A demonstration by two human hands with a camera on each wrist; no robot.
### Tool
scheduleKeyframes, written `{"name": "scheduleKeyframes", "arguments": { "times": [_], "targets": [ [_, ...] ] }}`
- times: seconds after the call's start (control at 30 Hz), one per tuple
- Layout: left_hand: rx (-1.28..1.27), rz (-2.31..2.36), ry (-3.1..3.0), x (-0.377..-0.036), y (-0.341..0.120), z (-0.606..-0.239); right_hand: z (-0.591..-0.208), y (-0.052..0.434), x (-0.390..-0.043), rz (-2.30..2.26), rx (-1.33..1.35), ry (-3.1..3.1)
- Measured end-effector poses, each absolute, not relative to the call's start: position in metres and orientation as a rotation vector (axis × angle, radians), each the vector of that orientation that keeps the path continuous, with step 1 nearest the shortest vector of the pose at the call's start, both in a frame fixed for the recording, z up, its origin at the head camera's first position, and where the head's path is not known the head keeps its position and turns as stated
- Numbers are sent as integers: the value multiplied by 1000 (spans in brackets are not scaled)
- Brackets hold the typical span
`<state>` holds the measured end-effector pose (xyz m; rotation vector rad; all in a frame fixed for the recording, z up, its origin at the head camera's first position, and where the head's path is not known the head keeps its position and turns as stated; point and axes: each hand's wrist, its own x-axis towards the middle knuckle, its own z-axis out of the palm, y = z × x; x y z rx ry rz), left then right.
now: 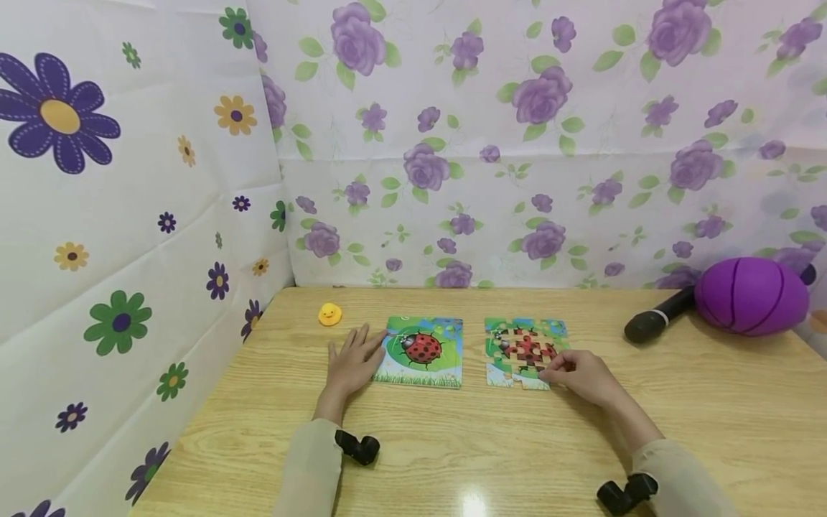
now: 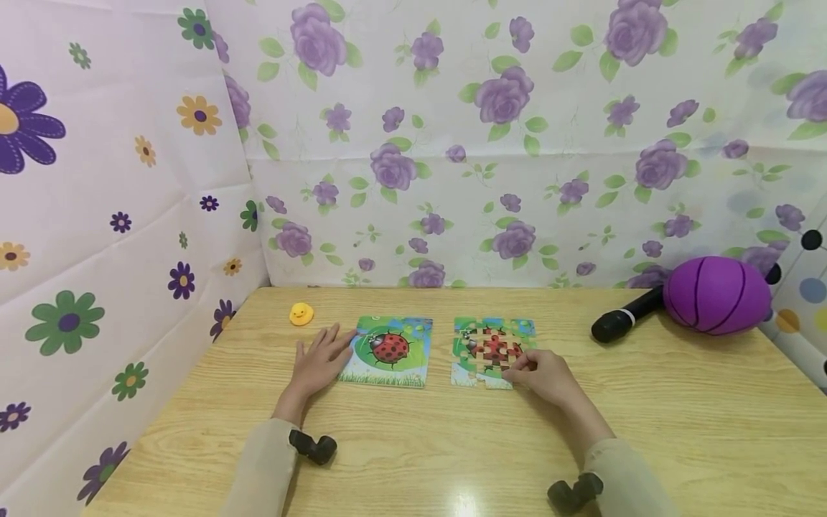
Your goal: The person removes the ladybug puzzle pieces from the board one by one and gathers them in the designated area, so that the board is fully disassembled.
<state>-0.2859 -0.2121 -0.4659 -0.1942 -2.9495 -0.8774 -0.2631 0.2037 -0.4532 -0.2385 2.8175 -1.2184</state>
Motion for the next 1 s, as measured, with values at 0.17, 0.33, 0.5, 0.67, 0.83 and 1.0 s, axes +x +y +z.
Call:
{"name": "scheduleKeyframes", "arguments": {
  "times": [0.17,0.33,0.5,0.67,0.83,1.0],
  "targets": [
    [-197,-879,-2945,-286,-213,-466,-454,203,-263,-1206,-240,2813],
    [-196,-885,-2939,-285,-212,-465,-453,202,-263,-1195,-232,2812],
    [-194,-877,-2932,-285,-212,-466,-453,201,-263,-1191,-221,2803],
    [-196,-876,-2928,-285,-212,-467,-454,201,-263,-1217,-217,2808],
    [-187,-873,-2934,-285,-212,-467,-454,199,-267,-1292,-233,2800],
    [-196,-879,-2930,-285,-212,-467,-449,183,-271,-1355,-297,2826]
  ]
}}
